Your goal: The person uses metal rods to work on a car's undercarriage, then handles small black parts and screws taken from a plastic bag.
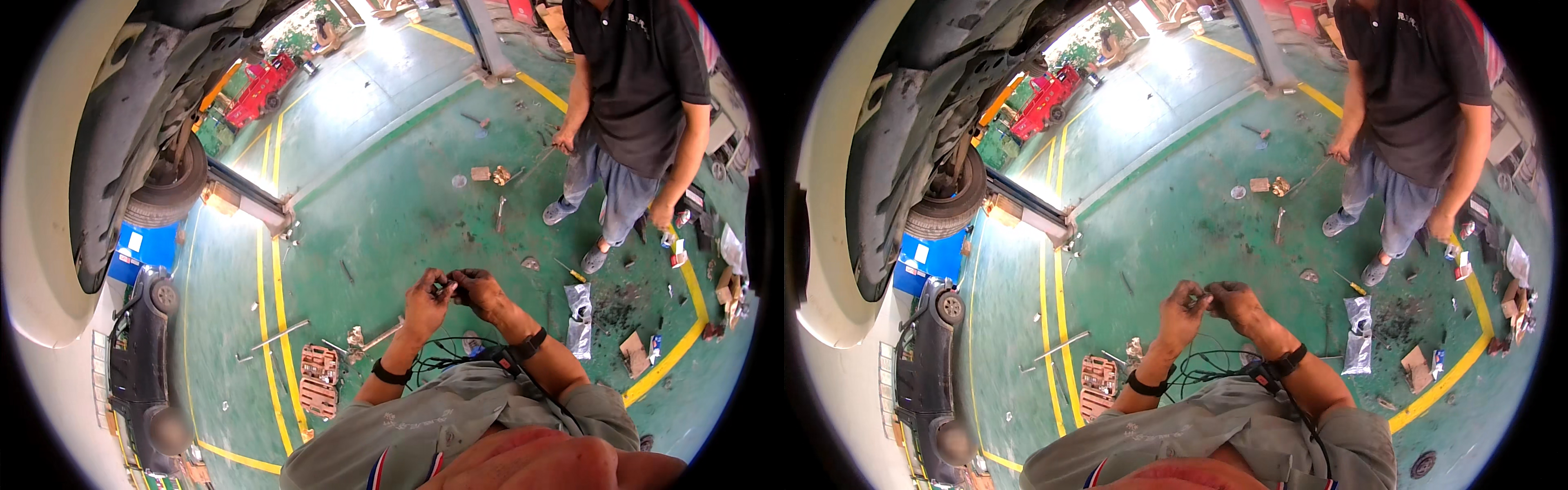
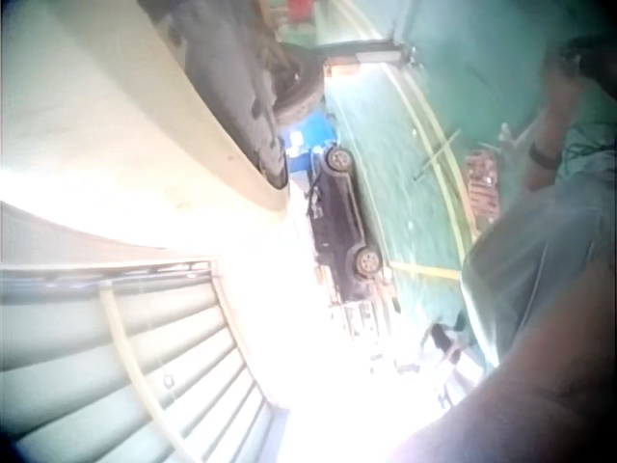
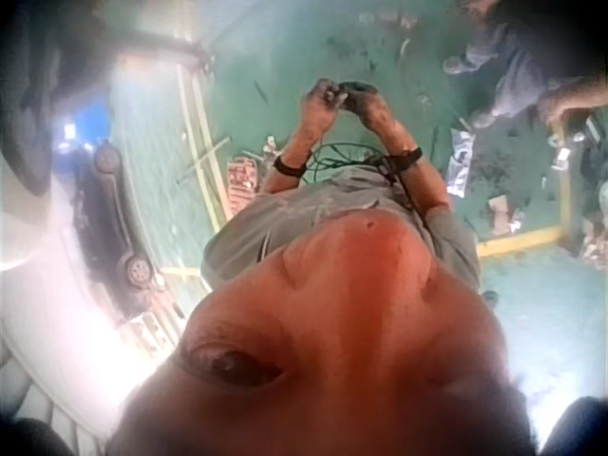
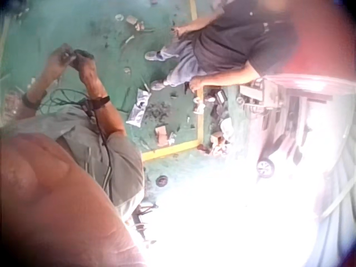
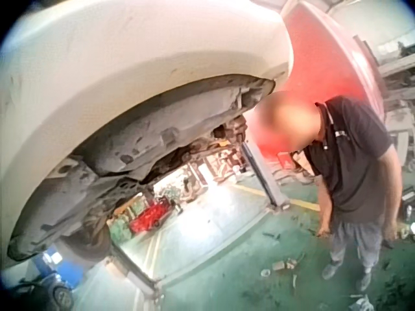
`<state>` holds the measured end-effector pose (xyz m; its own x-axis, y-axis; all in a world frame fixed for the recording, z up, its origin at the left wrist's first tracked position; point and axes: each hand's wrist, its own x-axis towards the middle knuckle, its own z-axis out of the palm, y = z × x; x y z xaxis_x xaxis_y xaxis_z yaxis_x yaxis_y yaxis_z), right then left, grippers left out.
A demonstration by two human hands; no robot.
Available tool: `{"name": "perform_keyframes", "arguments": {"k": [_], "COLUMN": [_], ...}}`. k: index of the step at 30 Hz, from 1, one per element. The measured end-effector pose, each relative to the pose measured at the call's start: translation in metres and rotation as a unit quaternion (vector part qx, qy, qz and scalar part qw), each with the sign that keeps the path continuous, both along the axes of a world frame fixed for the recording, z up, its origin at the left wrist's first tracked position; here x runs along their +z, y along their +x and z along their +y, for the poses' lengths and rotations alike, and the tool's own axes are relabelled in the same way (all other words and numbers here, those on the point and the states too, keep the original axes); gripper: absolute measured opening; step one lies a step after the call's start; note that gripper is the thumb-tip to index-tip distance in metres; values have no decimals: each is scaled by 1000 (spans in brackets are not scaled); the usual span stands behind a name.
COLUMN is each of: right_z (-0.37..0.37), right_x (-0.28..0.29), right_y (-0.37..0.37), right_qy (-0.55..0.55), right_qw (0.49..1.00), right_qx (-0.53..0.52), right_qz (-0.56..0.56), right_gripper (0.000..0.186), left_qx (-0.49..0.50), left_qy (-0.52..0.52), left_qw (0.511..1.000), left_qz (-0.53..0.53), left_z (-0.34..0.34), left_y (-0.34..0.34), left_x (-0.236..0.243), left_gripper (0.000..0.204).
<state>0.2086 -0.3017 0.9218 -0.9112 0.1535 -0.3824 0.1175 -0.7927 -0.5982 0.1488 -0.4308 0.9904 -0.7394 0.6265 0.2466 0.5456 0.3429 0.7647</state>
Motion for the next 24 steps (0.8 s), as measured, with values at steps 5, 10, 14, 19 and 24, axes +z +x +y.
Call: {"name": "perform_keyframes", "arguments": {"k": [5, 10, 14, 19, 24], "right_z": [-3, -8, -19, -34, -42], "right_x": [9, 14, 21, 21, 39], "right_y": [4, 0, -15, -55, -88], "right_qy": [13, 32, 54, 12, 53], "right_qw": [998, 994, 993, 993, 988], "right_qx": [65, 104, 107, 103, 104], "right_qz": [-3, 16, 23, 62, 106], "right_gripper": [28, 27, 24, 26, 27], "left_qx": [20, 38, 49, 64, 37], "left_qy": [6, 0, -45, -17, 9], "left_qw": [1000, 999, 996, 994, 998], "left_qz": [-16, 27, 51, 82, 51], "left_z": [-10, -26, -40, -52, -59], "left_y": [6, 6, -9, -41, -83], "left_x": [4, -7, -4, 8, 19], "left_gripper": [16, 16, 17, 13, 18]}}
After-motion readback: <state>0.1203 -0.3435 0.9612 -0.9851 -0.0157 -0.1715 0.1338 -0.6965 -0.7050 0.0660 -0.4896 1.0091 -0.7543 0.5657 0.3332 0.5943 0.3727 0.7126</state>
